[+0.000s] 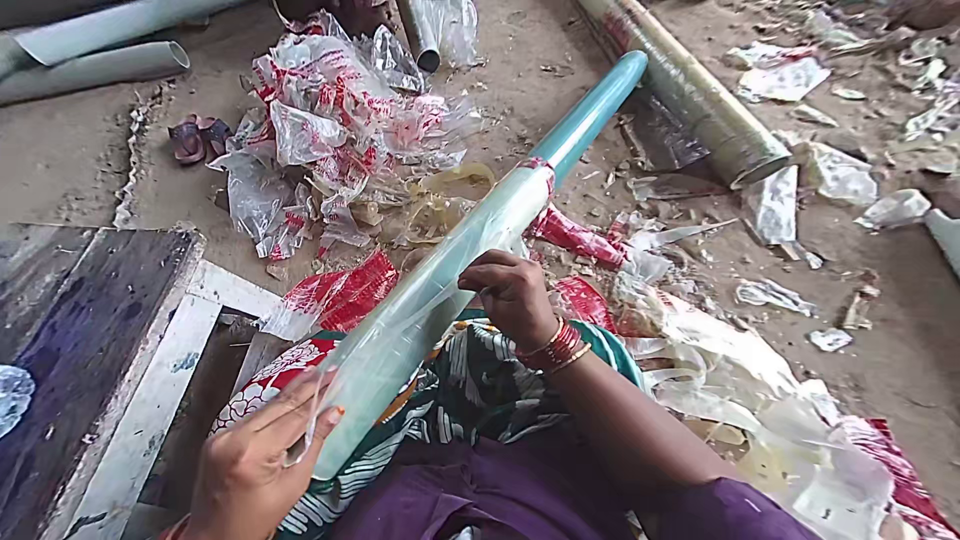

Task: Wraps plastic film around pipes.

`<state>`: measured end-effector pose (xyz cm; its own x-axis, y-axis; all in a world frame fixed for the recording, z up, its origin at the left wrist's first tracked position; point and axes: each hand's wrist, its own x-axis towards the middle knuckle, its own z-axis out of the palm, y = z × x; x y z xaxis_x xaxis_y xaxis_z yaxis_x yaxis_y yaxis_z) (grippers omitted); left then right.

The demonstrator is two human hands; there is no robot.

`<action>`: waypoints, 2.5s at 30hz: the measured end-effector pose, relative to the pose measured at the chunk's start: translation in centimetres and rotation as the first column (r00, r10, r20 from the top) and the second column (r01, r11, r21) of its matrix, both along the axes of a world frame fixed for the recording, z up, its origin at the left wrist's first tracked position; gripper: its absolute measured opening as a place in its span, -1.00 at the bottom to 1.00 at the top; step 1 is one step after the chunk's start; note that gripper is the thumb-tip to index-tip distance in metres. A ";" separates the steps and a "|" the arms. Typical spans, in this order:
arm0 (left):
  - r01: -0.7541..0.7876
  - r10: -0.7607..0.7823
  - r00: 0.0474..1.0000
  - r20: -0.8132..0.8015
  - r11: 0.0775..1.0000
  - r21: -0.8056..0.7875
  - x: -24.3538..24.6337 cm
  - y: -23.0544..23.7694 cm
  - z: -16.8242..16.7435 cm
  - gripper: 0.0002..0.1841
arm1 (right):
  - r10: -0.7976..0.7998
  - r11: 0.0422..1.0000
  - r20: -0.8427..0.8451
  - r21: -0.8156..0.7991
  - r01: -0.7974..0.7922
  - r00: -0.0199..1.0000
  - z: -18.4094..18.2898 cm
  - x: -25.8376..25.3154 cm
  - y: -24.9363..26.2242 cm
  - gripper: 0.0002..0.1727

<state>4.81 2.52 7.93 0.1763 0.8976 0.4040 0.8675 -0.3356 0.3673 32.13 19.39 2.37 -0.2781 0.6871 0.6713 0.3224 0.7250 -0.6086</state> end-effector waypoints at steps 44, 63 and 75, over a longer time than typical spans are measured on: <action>0.133 -0.002 0.948 0.319 0.912 -0.389 -3.2 8.1 -1.0 -0.66 | 0.428 0.899 -0.111 -0.045 -0.435 0.897 -1.5 -9.3 -5.6 -0.78; -0.044 0.113 0.977 0.180 0.936 -0.350 -4.1 5.2 -0.2 -0.70 | 0.352 0.928 0.268 0.027 -0.373 0.897 1.5 -10.7 -8.4 -0.56; -0.343 0.339 0.908 0.245 0.939 -0.029 -2.5 1.4 -2.7 -0.74 | 0.435 0.885 0.110 0.129 -0.446 0.894 -0.7 -11.8 -8.3 -0.81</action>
<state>2.26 3.89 5.22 -0.2446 0.8793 0.4086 0.8148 -0.0420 0.5782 20.31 11.09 1.67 -0.5832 0.3768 0.7197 -0.0103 0.8824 -0.4703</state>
